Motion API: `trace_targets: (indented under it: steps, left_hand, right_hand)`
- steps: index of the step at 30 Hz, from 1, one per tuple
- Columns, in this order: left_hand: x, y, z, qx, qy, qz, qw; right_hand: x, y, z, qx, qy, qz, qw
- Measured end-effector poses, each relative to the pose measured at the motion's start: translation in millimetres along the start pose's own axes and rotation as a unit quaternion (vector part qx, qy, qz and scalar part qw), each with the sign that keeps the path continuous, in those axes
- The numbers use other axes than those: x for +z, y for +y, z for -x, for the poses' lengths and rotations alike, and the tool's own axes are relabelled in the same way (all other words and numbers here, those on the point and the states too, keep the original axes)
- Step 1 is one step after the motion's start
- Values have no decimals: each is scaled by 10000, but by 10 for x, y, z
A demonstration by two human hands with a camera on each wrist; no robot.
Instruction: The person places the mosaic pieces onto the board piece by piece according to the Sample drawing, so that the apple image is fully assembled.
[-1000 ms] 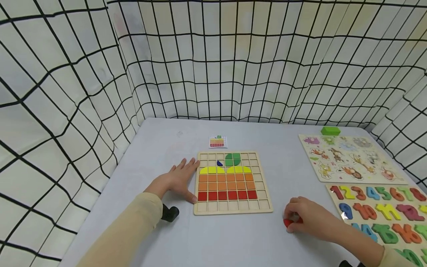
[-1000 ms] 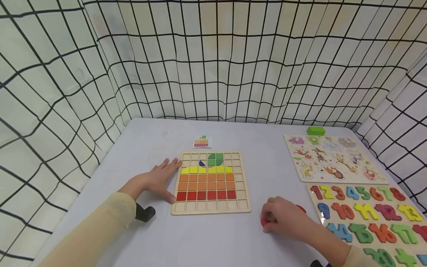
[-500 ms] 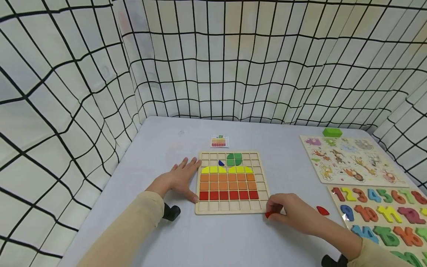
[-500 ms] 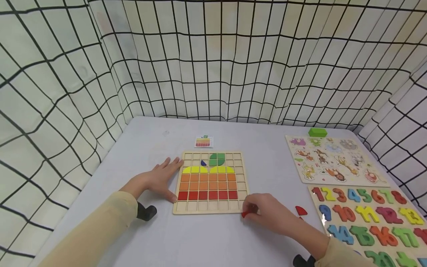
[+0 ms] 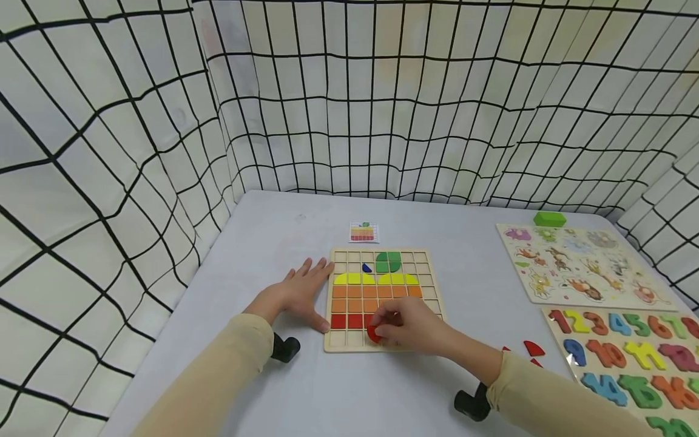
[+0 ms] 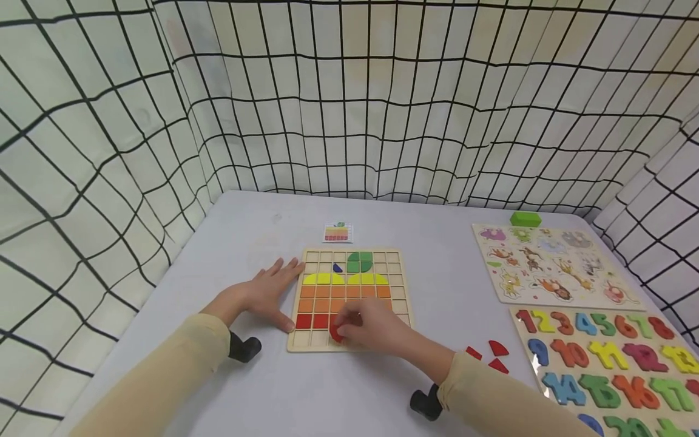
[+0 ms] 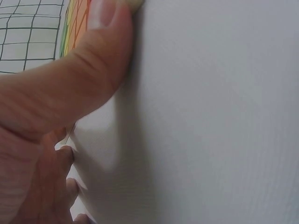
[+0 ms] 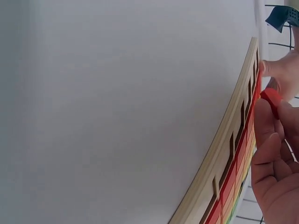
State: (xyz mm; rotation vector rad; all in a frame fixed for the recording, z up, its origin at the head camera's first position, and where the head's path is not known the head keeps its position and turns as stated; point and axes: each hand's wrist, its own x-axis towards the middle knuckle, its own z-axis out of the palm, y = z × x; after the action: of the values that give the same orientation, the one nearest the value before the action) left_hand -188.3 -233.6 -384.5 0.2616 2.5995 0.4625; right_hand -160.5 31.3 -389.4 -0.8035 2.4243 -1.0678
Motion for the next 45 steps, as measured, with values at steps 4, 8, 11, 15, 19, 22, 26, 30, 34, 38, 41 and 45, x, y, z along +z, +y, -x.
trace_targets:
  steps: [4,8,11,15,19,22,26,30,34,38,41,45]
  left_hand:
    - [1,-21,0,-11,-13,-67,10000]
    - [-6,-25,11,-21,-31,-89,10000]
    - [-10,-20,16,-29,-57,-92,9999]
    - [-14,-11,8,-23,-93,-62,9999]
    - [-18,7,-13,-15,-88,-40,10000]
    - [-13,6,-20,-22,-68,-69,10000]
    - [-6,-4,-20,-40,-56,-101,9999]
    - [-9,-7,-21,-48,-73,-127,9999]
    - [-9,-13,-31,-39,-91,-196,9998]
    - [-6,-19,-36,-30,-97,-216,9997]
    - [-5,-20,-36,-35,-90,-212,9997]
    - [-2,-21,-37,-53,-73,-203,9998]
  right_hand:
    - [118,-99,-152,-4,-88,-33,10000]
    - [240,-188,-269,-121,-165,31,9998]
    - [310,-249,-323,-164,-201,10,9997]
    - [354,-311,-353,-156,-246,18,9996]
    - [363,-338,-349,-158,-176,232,9995]
    - [370,-348,-348,-203,-117,406,9989]
    - [383,-354,-347,-249,-71,539,9982]
    - [397,-354,-333,-288,-95,602,9977]
    - [417,-358,-309,-326,-147,720,9968]
    - [437,-367,-296,-262,-102,876,9958]
    - [447,-370,-293,-212,-79,919,9955]
    - [422,-367,-278,-149,-113,809,9965]
